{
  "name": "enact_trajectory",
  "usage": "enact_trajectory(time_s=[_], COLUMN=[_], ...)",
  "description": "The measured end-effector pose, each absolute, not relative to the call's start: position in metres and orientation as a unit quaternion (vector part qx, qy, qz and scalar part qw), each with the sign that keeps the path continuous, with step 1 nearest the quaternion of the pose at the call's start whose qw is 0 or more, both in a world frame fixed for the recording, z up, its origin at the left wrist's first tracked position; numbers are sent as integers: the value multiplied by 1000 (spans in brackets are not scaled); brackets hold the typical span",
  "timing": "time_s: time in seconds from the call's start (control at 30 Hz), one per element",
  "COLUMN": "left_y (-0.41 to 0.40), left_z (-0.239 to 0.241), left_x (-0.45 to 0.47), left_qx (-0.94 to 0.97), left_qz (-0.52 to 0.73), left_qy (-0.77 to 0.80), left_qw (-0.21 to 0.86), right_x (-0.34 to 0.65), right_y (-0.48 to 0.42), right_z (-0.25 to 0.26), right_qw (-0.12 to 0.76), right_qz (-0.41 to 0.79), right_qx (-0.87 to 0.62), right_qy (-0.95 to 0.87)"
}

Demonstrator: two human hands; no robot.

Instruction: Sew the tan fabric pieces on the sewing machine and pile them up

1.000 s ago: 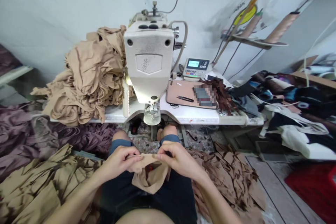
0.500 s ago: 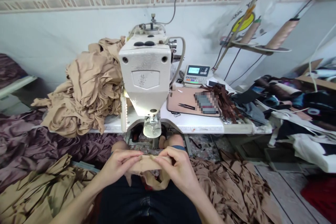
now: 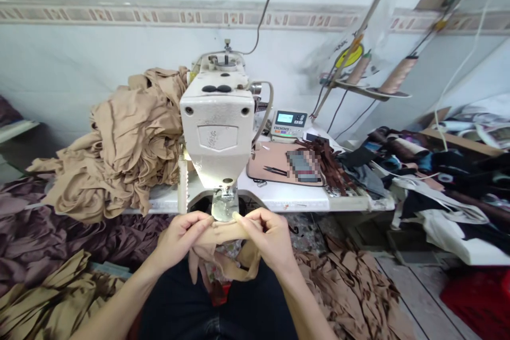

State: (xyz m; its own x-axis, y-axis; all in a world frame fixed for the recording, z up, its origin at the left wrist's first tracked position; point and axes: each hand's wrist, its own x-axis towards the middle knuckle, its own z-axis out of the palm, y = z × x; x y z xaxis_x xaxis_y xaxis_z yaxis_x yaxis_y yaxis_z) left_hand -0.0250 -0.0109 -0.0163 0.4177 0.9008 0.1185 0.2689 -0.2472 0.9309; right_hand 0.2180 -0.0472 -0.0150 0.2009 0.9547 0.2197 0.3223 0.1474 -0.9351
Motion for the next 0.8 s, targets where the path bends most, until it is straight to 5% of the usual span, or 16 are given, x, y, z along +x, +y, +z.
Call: enact_trajectory(time_s=[0.37,0.8], left_y=[-12,-16], left_z=[-2,-3], left_x=[-24,-25], left_qx=[655,670], left_qz=[352,354], left_qy=[465,439], left_qw=[480,482], right_x=[225,214], right_y=[-52,-57], right_z=[-5,-5], right_qw=[487,522], right_qz=[349,239], right_qx=[-559,-560], right_qy=[-573,-598])
